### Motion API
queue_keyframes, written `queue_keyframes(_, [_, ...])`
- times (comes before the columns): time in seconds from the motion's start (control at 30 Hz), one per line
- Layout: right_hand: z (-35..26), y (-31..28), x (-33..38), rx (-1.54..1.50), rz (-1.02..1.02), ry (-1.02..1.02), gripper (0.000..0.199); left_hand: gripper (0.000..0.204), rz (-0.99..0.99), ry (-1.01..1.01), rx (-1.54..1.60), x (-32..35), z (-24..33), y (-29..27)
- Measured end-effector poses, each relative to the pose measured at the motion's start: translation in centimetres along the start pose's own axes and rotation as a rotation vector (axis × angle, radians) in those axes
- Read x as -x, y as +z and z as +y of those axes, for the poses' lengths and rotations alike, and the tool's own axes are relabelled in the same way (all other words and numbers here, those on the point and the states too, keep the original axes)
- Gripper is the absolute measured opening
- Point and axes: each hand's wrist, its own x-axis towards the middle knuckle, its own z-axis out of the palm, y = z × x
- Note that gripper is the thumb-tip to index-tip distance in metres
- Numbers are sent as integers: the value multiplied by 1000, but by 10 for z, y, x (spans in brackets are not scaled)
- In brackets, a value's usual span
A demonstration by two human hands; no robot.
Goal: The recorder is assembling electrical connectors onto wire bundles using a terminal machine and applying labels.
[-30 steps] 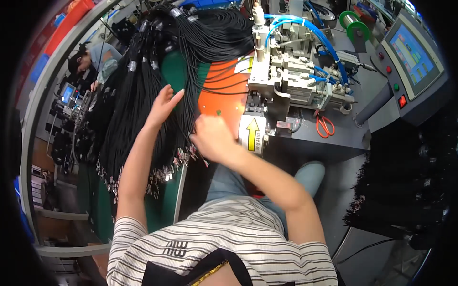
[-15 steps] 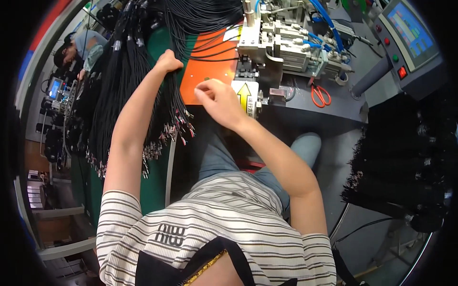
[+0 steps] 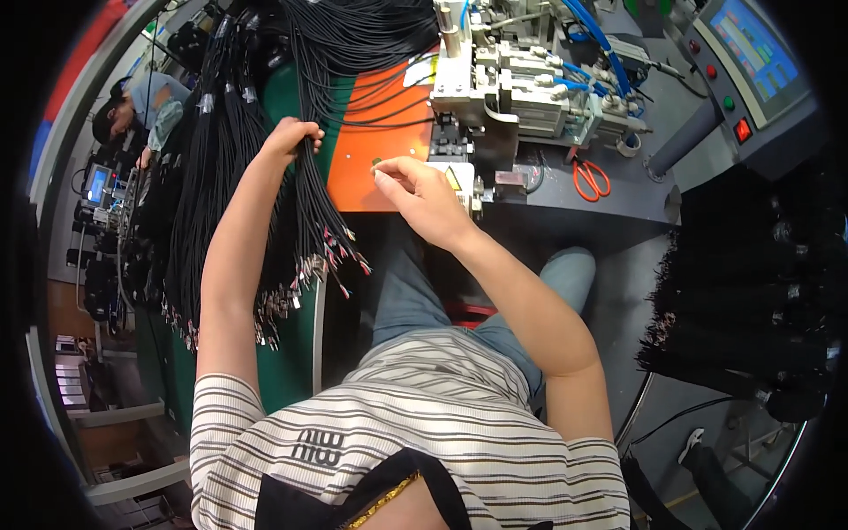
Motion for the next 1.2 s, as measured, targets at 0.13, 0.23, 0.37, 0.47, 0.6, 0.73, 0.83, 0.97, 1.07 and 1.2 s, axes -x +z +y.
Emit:
queue_keyframes(0.13, [-13,20,-110,-37,-36,12,51,13,-228,-115,710,-49,28,-39])
queue_keyframes(0.23, [-23,43,-188,-109,-18,120,59,13,-445,-247,1173,-97,38,-62])
queue_keyframes(0.37, [-27,53,-292,-507,-379,497,51,14,-375,-206,1393,-157,81,-71])
queue_keyframes(0.47, [-22,42,-345,-630,-315,370,29,19,-359,-150,1088,-219,92,-79])
queue_keyframes(0.6, [-9,-60,-408,-447,-292,436,23,24,-347,42,648,-301,79,-73])
queue_keyframes(0.73, [6,-169,-468,-565,-220,538,19,29,36,698,-318,-348,98,-22])
queue_keyframes(0.83, [34,-227,-500,-443,-243,515,24,49,54,1254,-574,-392,158,54])
queue_keyframes(0.97, [25,-360,-494,-204,-292,385,51,54,-234,1420,-460,-447,253,189])
queue_keyframes(1.07, [-3,-501,-461,-630,-83,305,48,46,-162,1473,-430,-469,353,284])
queue_keyframes(1.2, [-66,-689,-369,-413,460,193,39,36,-159,1446,-351,-460,503,392])
